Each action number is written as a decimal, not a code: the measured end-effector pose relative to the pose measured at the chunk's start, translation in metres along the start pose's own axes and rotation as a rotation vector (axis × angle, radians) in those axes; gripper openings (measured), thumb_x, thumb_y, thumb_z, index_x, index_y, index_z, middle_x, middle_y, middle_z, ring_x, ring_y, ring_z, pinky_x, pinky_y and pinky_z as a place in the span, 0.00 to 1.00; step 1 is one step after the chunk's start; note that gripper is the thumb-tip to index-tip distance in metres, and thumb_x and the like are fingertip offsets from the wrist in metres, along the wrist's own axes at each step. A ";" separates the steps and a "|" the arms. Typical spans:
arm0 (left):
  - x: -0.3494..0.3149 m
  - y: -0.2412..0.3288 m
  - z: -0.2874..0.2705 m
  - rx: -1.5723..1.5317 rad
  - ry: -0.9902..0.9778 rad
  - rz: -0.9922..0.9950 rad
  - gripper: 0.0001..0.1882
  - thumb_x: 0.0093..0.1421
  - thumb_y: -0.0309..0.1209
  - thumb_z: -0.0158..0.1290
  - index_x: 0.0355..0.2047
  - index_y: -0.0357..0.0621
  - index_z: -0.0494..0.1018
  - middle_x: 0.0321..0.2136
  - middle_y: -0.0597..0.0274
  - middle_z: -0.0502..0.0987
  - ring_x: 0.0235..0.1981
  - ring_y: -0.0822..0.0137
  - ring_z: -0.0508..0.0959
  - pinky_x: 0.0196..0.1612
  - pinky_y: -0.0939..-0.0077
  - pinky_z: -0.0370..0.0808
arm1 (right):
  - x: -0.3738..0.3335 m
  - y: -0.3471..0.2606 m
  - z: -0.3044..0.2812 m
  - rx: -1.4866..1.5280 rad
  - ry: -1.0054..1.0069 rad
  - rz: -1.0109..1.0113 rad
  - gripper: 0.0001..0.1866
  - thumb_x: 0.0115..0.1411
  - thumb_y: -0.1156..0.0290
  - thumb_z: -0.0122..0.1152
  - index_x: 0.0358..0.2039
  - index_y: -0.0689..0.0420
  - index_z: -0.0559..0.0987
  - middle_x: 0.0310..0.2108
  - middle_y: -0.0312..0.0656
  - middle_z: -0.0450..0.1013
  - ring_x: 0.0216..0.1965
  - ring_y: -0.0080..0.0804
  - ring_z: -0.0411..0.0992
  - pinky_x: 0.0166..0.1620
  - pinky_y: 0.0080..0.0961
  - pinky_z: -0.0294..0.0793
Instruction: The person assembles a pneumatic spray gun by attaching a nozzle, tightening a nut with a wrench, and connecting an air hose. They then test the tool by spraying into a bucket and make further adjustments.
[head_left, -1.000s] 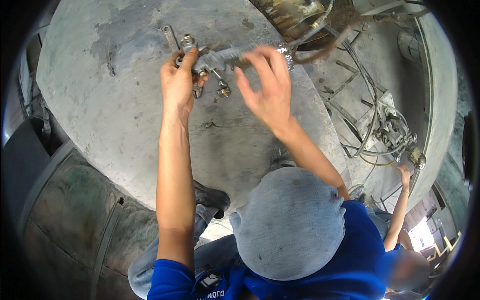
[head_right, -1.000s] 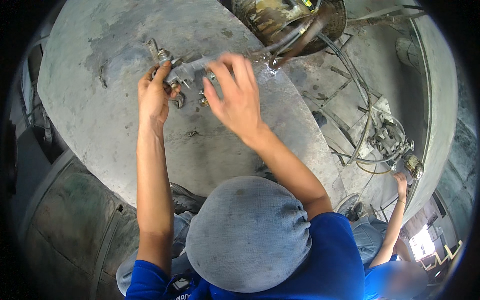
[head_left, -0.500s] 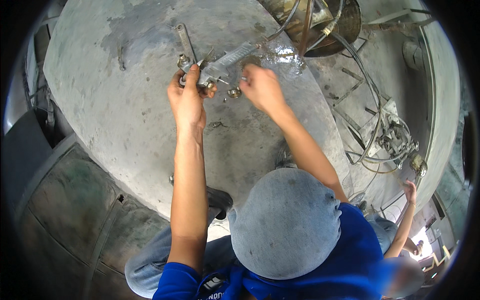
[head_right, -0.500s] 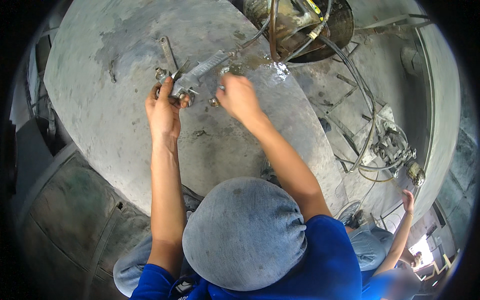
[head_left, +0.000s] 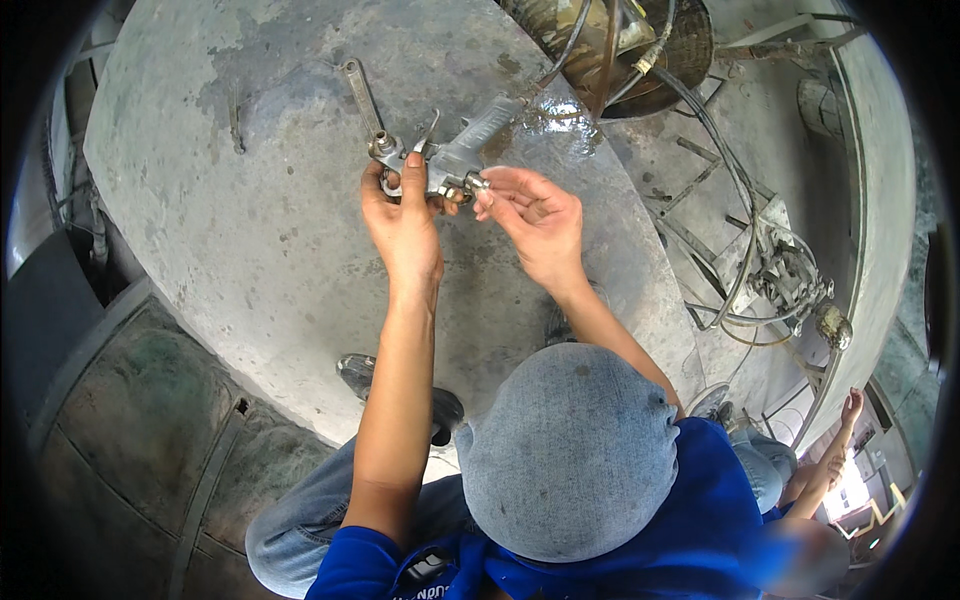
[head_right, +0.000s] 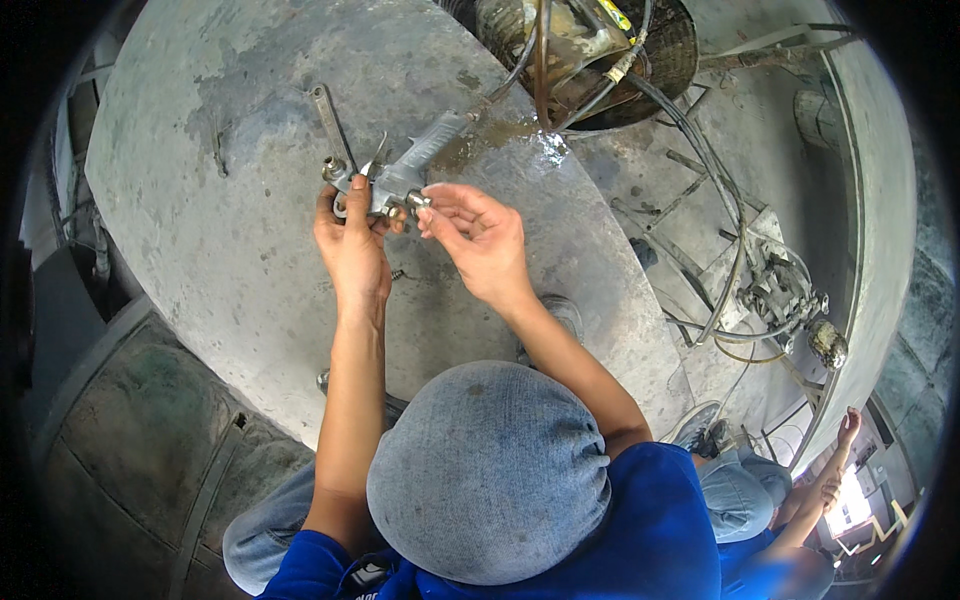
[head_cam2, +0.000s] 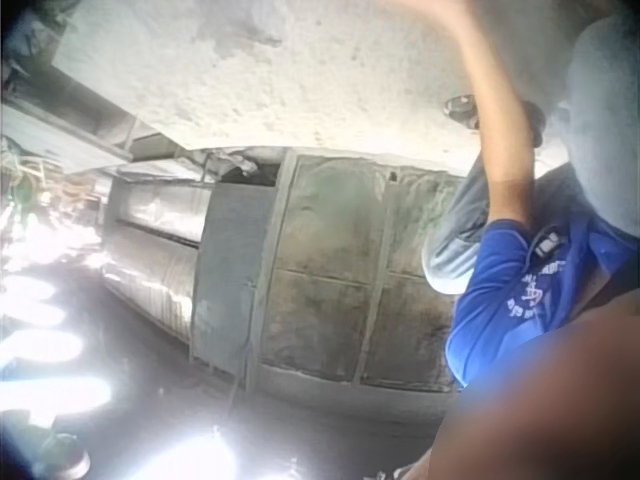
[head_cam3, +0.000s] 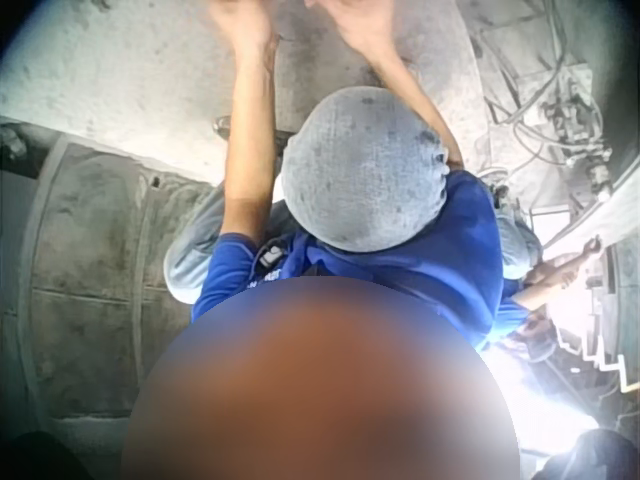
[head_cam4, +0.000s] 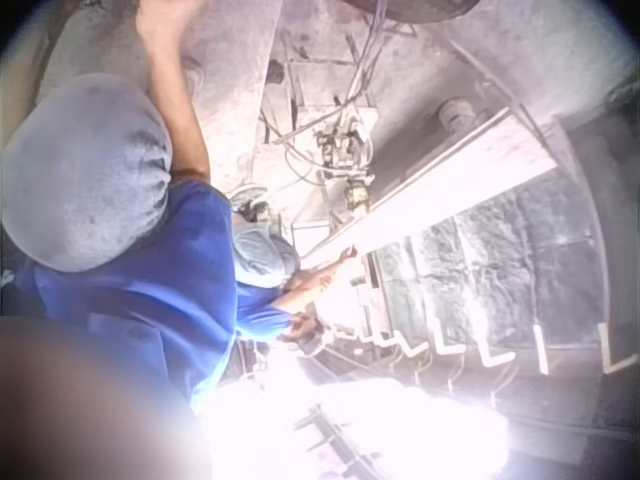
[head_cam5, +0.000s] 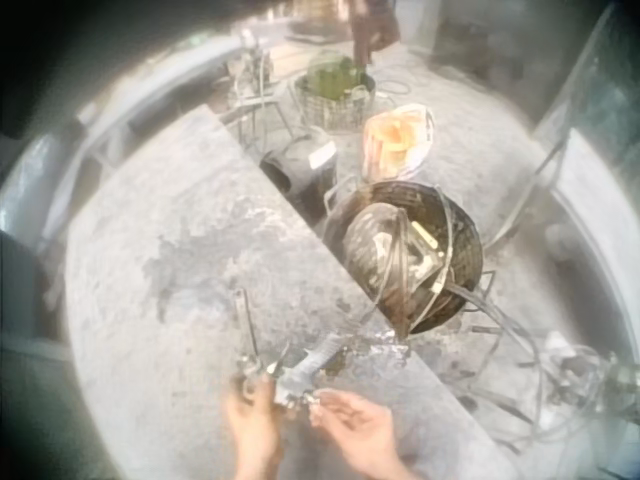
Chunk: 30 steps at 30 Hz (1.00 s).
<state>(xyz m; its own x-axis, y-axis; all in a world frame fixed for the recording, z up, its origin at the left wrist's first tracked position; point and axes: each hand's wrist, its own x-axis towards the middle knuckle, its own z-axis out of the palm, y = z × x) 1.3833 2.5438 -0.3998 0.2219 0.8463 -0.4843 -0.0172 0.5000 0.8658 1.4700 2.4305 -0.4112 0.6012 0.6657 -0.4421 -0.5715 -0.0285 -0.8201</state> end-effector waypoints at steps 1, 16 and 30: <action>-0.001 -0.001 0.001 0.001 -0.005 0.012 0.26 0.70 0.33 0.59 0.57 0.27 0.61 0.36 0.60 0.70 0.23 0.65 0.79 0.21 0.73 0.74 | 0.001 0.000 0.000 0.016 0.025 -0.015 0.13 0.64 0.83 0.65 0.49 0.72 0.80 0.41 0.48 0.80 0.38 0.30 0.80 0.41 0.27 0.84; -0.016 -0.009 0.018 0.099 0.064 0.109 0.28 0.71 0.31 0.56 0.63 0.29 0.56 0.40 0.60 0.66 0.26 0.70 0.77 0.21 0.75 0.75 | -0.008 0.004 0.000 -0.269 0.114 -0.158 0.12 0.64 0.83 0.65 0.48 0.70 0.80 0.37 0.46 0.80 0.34 0.28 0.80 0.36 0.25 0.82; -0.024 -0.014 0.030 0.038 0.032 0.139 0.27 0.73 0.31 0.53 0.65 0.32 0.55 0.40 0.60 0.69 0.25 0.71 0.77 0.22 0.76 0.73 | -0.005 -0.008 -0.011 -0.714 0.104 -0.436 0.07 0.65 0.77 0.64 0.42 0.67 0.81 0.30 0.43 0.78 0.27 0.28 0.78 0.31 0.25 0.76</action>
<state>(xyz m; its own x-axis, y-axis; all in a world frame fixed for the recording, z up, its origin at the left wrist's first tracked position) 1.4076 2.5108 -0.3967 0.1884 0.9126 -0.3628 -0.0086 0.3709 0.9286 1.4780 2.4198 -0.4061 0.7544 0.6555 -0.0348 0.1932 -0.2724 -0.9426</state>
